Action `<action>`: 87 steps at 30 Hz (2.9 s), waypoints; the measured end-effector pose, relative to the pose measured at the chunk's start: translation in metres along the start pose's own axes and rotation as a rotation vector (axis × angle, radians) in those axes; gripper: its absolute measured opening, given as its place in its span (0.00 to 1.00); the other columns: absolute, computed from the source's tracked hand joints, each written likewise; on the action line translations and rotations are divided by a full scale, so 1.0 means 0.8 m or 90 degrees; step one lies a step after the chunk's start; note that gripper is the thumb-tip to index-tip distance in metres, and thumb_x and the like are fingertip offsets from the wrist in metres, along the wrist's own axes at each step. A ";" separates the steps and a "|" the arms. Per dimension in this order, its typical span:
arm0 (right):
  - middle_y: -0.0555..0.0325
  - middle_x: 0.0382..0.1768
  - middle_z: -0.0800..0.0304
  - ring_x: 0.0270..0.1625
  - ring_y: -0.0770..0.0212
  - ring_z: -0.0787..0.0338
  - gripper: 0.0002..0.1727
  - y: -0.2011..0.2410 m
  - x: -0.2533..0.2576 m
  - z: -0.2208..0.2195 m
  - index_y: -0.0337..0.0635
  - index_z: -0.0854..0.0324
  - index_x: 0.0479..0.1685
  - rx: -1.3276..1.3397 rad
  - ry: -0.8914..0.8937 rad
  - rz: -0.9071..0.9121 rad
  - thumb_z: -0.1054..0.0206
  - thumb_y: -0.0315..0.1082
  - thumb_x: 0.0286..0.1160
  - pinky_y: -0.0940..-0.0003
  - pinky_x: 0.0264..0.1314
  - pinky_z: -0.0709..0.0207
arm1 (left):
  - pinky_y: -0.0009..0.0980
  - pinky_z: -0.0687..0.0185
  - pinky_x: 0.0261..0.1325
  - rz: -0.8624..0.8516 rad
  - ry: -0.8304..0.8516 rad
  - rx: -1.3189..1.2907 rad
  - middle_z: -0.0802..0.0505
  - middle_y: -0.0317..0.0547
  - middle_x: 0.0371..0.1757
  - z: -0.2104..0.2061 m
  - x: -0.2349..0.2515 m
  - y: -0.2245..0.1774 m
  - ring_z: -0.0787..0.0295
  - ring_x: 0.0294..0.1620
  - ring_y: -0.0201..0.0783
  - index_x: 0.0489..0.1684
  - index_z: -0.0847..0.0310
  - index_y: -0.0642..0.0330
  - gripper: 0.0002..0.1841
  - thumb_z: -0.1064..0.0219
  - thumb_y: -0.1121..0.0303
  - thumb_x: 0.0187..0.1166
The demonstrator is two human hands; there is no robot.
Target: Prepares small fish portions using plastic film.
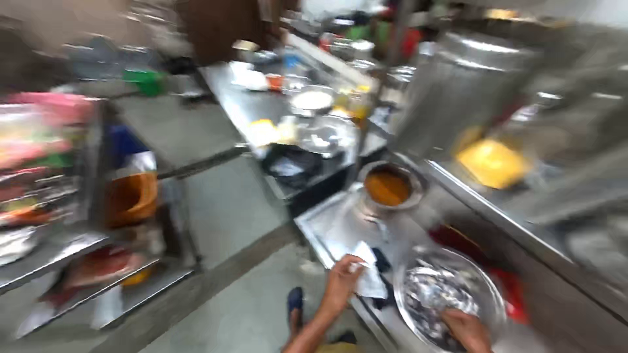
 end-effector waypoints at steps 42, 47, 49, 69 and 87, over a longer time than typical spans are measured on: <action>0.52 0.36 0.08 0.33 0.62 0.10 0.09 0.277 0.179 -0.113 0.36 0.12 0.51 0.382 0.181 0.168 0.31 0.29 0.77 0.64 0.40 0.12 | 0.25 0.19 0.24 0.093 -0.189 -0.102 0.12 0.39 0.23 0.132 -0.016 0.054 0.18 0.20 0.29 0.43 0.16 0.66 0.03 0.34 0.77 0.79; 0.53 0.46 0.05 0.49 0.56 0.07 0.11 0.284 0.240 -0.127 0.46 0.07 0.47 -0.016 0.041 0.269 0.24 0.35 0.66 0.50 0.56 0.14 | 0.26 0.19 0.24 0.080 -0.170 -0.087 0.13 0.38 0.22 0.133 0.007 0.043 0.18 0.20 0.29 0.44 0.16 0.66 0.04 0.33 0.77 0.78; 0.51 0.54 0.09 0.62 0.47 0.13 0.13 0.275 0.235 -0.121 0.50 0.07 0.48 -0.235 0.012 0.262 0.26 0.38 0.66 0.43 0.65 0.19 | 0.25 0.21 0.23 0.072 -0.163 -0.074 0.13 0.37 0.22 0.133 0.014 0.036 0.19 0.20 0.29 0.44 0.16 0.66 0.04 0.33 0.76 0.78; 0.55 0.63 0.09 0.70 0.52 0.14 0.15 0.032 0.101 -0.045 0.52 0.09 0.60 -0.209 -0.020 0.074 0.33 0.35 0.78 0.47 0.76 0.22 | 0.24 0.16 0.24 0.085 -0.060 -0.028 0.11 0.35 0.27 0.068 0.038 0.033 0.15 0.22 0.28 0.44 0.18 0.61 0.04 0.39 0.75 0.84; 0.44 0.51 0.07 0.52 0.48 0.07 0.15 0.021 0.101 0.002 0.40 0.13 0.61 0.078 -0.101 0.116 0.31 0.37 0.83 0.45 0.60 0.15 | 0.24 0.13 0.28 0.098 -0.069 -0.029 0.11 0.34 0.27 0.065 0.009 0.031 0.13 0.24 0.27 0.44 0.19 0.61 0.04 0.41 0.76 0.85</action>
Point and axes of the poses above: each hand's wrist, its own x-axis towards the middle knuckle, its own z-axis out of the back of the hand, y = z × x, the point moved 5 cm from there along x, towards the middle knuckle
